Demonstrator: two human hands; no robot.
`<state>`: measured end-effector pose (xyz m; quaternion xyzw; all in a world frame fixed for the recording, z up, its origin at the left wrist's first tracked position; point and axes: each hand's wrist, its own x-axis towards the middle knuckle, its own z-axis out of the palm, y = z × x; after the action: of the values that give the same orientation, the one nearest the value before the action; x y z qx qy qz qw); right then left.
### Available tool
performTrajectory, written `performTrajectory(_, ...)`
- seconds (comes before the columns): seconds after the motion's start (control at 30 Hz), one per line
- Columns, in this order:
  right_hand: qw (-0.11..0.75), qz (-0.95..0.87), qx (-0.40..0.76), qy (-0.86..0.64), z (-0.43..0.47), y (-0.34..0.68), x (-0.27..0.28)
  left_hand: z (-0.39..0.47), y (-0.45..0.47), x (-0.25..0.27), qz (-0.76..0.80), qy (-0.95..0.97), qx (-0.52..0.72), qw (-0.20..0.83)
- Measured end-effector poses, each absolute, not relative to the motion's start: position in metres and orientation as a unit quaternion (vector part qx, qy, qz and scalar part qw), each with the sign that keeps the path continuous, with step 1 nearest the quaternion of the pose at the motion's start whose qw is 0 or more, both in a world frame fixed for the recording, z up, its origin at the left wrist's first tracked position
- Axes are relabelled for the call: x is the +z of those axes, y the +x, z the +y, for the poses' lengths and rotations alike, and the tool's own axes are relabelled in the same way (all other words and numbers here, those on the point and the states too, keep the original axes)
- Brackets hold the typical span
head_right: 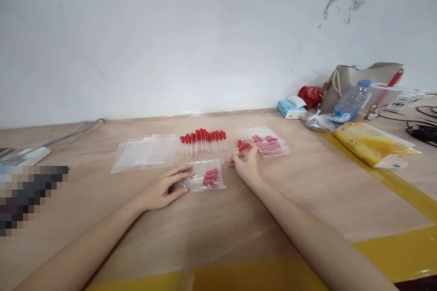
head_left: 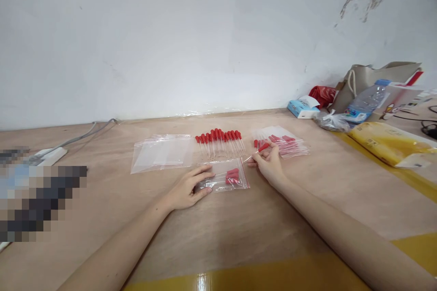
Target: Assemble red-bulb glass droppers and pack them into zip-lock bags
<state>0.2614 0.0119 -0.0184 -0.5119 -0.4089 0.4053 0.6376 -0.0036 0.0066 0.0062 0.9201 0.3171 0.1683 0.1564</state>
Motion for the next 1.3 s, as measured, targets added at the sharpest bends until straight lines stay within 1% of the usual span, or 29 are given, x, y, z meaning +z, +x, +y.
performTrajectory(0.13,0.634,-0.41,0.444,-0.483,0.006,0.254,-0.019,0.005,-0.003,0.008,0.325,0.918,0.166,0.158)
performTrajectory(0.23,0.588,-0.465,0.453,-0.482,0.0,0.253,-0.019,0.004,-0.003,0.009,0.332,0.915,0.167,0.157)
performTrajectory(0.4,0.472,-0.605,0.353,-0.535,-0.003,0.256,-0.019,0.004,-0.002,0.01,0.328,0.916,0.172,0.155)
performTrajectory(0.5,0.427,-0.656,0.341,-0.521,0.0,0.256,-0.018,0.004,-0.002,0.01,0.324,0.916,0.177,0.154)
performTrajectory(0.63,0.43,-0.664,0.369,-0.488,0.004,0.251,-0.017,0.005,-0.002,0.007,0.325,0.916,0.177,0.155)
performTrajectory(0.8,0.444,-0.681,0.319,-0.487,0.009,0.247,-0.021,0.005,-0.002,0.007,0.322,0.918,0.177,0.149)
performTrajectory(0.97,0.437,-0.631,0.398,-0.502,0.012,0.25,-0.026,0.004,-0.001,0.009,0.325,0.918,0.173,0.149)
performTrajectory(1.17,0.406,-0.676,0.361,-0.498,0.013,0.252,-0.027,0.005,-0.002,0.008,0.321,0.919,0.178,0.146)
performTrajectory(1.3,0.368,-0.709,0.34,-0.496,0.011,0.255,-0.02,0.006,-0.002,0.007,0.317,0.921,0.178,0.144)
